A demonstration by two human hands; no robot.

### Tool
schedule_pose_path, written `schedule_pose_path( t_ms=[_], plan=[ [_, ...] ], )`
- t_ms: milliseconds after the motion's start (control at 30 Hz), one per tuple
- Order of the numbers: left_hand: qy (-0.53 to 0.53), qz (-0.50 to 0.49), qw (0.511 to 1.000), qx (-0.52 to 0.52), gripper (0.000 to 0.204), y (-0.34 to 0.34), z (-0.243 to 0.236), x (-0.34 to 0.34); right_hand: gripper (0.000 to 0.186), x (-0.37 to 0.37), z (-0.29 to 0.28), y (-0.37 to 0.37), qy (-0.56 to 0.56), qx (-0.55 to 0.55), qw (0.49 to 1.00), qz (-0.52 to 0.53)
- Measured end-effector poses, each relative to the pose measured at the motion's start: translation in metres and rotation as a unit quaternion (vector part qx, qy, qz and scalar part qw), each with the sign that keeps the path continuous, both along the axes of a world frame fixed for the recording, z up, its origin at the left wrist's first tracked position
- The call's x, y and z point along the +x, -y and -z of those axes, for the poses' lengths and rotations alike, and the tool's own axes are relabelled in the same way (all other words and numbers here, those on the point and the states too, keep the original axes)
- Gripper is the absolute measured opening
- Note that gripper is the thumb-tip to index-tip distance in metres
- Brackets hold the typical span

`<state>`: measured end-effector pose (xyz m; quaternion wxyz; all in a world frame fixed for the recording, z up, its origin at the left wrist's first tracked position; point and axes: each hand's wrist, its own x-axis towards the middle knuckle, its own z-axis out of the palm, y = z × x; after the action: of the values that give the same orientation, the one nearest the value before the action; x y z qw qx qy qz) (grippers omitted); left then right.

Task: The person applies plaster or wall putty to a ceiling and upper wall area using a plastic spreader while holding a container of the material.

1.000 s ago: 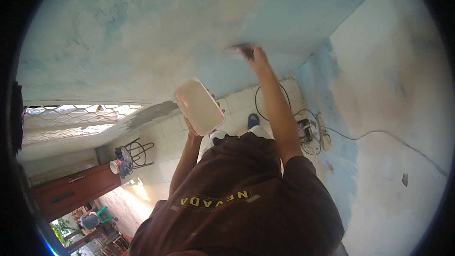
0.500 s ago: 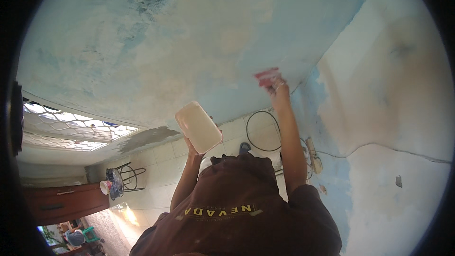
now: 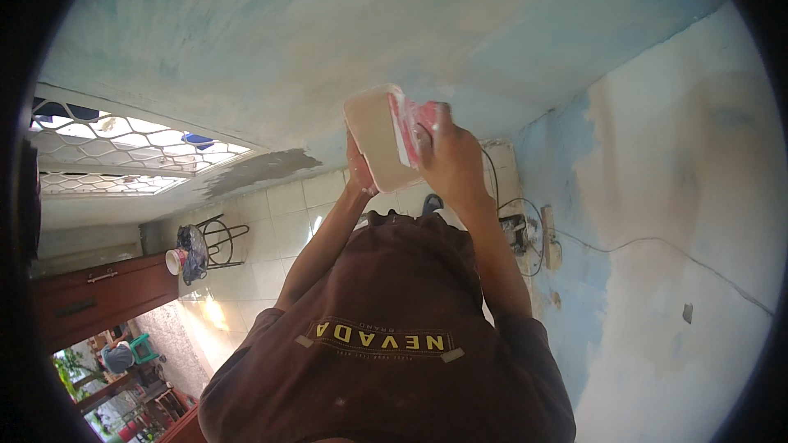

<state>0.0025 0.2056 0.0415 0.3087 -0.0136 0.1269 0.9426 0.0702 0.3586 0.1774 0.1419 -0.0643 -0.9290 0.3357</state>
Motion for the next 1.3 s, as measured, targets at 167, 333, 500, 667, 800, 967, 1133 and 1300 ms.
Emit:
schedule_pose_path(
  t_ms=[167,333,500,667,800,967,1133,1300],
  plan=[
    [0.014,0.022,0.999,0.039,0.067,0.025,0.003,0.005,0.044,-0.018,0.041,0.062,0.071,0.095,0.992,-0.053],
    [0.001,0.036,0.998,0.042,0.068,0.065,0.017,0.0,0.041,-0.019,0.043,0.097,0.113,0.046,0.992,-0.034],
    [-0.016,0.066,0.998,-0.003,0.078,0.09,0.01,-0.009,0.032,0.002,0.013,0.113,-0.014,0.015,0.999,0.038],
    [-0.011,0.111,0.994,0.021,0.084,0.103,0.009,-0.015,0.029,0.029,0.029,0.149,-0.214,-0.131,0.952,0.172],
    [-0.026,0.141,0.989,0.044,0.082,0.112,0.005,-0.016,0.032,0.033,0.064,0.169,-0.181,-0.123,0.958,0.188],
    [-0.013,0.146,0.989,0.022,0.077,0.137,-0.005,-0.012,0.024,0.035,0.078,0.19,-0.215,-0.467,0.824,0.239],
    [-0.083,0.119,0.988,0.043,0.069,0.149,0.037,-0.02,0.027,0.034,0.036,0.176,-0.164,-0.756,0.621,0.126],
    [-0.053,0.106,0.993,-0.007,0.063,0.168,0.012,-0.021,0.029,-0.014,0.026,0.065,-0.312,-0.662,0.668,0.137]
  ],
)
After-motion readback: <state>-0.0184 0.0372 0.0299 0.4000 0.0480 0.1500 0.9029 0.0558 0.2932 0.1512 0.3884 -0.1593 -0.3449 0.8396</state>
